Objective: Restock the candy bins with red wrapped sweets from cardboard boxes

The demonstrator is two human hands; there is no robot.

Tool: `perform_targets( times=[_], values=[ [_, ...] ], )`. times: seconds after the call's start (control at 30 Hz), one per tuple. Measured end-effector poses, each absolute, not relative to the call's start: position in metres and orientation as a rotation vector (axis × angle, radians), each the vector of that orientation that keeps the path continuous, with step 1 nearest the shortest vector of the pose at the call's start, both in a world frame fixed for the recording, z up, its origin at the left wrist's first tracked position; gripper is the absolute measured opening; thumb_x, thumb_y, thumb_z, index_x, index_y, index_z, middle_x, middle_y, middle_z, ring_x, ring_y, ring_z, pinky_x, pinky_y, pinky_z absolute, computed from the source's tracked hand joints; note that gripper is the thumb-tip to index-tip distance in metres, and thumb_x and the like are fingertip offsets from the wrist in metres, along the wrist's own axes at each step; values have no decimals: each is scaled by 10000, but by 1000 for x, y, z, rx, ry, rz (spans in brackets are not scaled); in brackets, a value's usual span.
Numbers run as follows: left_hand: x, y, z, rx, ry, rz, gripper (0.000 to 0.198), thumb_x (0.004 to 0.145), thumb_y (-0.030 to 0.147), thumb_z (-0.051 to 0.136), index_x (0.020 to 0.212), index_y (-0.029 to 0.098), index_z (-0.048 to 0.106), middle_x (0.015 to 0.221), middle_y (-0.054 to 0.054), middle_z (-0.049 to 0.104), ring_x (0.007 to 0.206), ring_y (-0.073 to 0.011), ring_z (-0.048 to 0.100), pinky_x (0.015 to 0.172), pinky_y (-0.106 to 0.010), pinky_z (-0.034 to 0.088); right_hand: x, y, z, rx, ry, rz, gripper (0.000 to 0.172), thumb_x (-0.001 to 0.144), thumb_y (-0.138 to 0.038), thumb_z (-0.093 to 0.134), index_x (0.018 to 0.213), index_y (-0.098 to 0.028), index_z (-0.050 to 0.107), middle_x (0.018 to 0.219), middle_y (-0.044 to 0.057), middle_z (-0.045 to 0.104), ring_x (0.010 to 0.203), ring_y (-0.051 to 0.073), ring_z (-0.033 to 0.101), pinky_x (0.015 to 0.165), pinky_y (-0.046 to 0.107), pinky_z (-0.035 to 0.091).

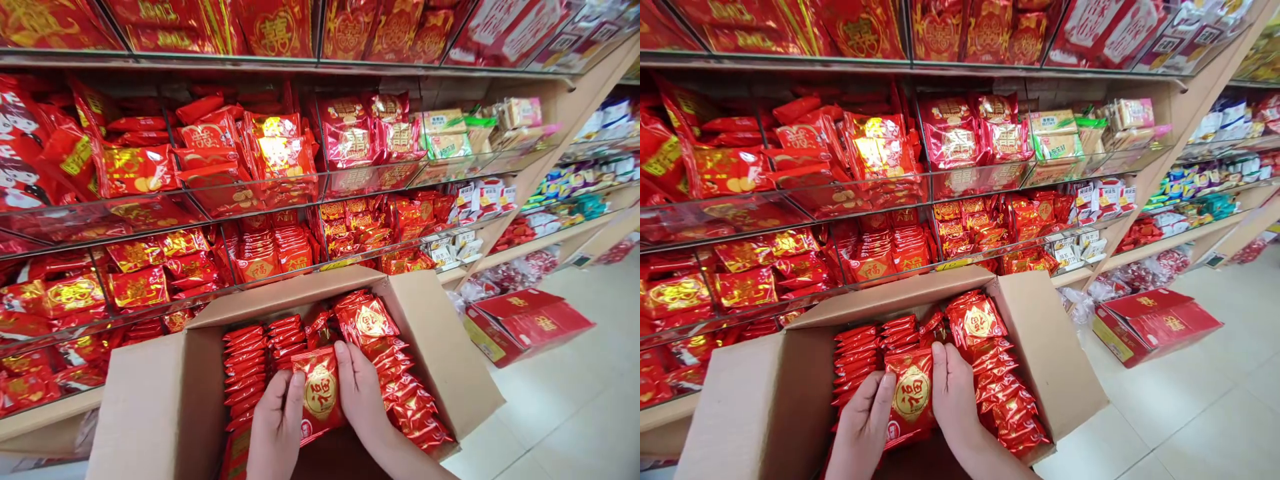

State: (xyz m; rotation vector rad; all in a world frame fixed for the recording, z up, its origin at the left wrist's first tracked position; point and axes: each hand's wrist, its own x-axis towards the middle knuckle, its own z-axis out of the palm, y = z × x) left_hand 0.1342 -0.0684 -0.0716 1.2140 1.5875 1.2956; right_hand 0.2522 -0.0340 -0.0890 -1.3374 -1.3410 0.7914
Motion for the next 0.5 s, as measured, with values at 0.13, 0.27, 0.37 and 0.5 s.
perform_targets(
  times=[0.13, 0.27, 0.37, 0.5],
  values=[
    [117, -54, -52, 1358, 1574, 1143, 339, 717, 512, 561, 601, 193, 578, 545, 23, 525, 522, -115, 454, 492, -210, 383, 269, -26, -67, -1140, -1434, 1048, 264, 868, -418, 414, 843, -179, 521, 691, 4, 552, 636, 128, 519, 602, 247, 415],
    [111, -43, -34, 1240, 1495, 1129, 337, 647, 518, 635, 667, 181, 631, 570, 20, 561, 553, -120, 489, 534, -216, 400, 283, -16, -38, -930, -1570, 1380, 280, 768, -355, 592, 983, -177, 570, 843, 19, 624, 772, 139, 571, 691, 260, 442],
    [120, -43, -32, 795, 1340, 1358, 464, 689, 612, 534, 847, 185, 623, 720, -13, 633, 635, -147, 560, 583, -253, 452, 281, -15, -33, -979, -1414, 1397, 215, 762, -378, 590, 788, -168, 558, 665, -28, 563, 585, 96, 502, 548, 218, 397],
    [132, -46, -36, 515, 1182, 1595, 486, 693, 635, 498, 825, 175, 581, 711, -20, 626, 656, -152, 581, 603, -271, 479, 266, -22, -48, -1020, -1203, 1355, 260, 761, -423, 580, 730, -179, 496, 571, -59, 456, 493, 76, 397, 465, 199, 334]
  ],
)
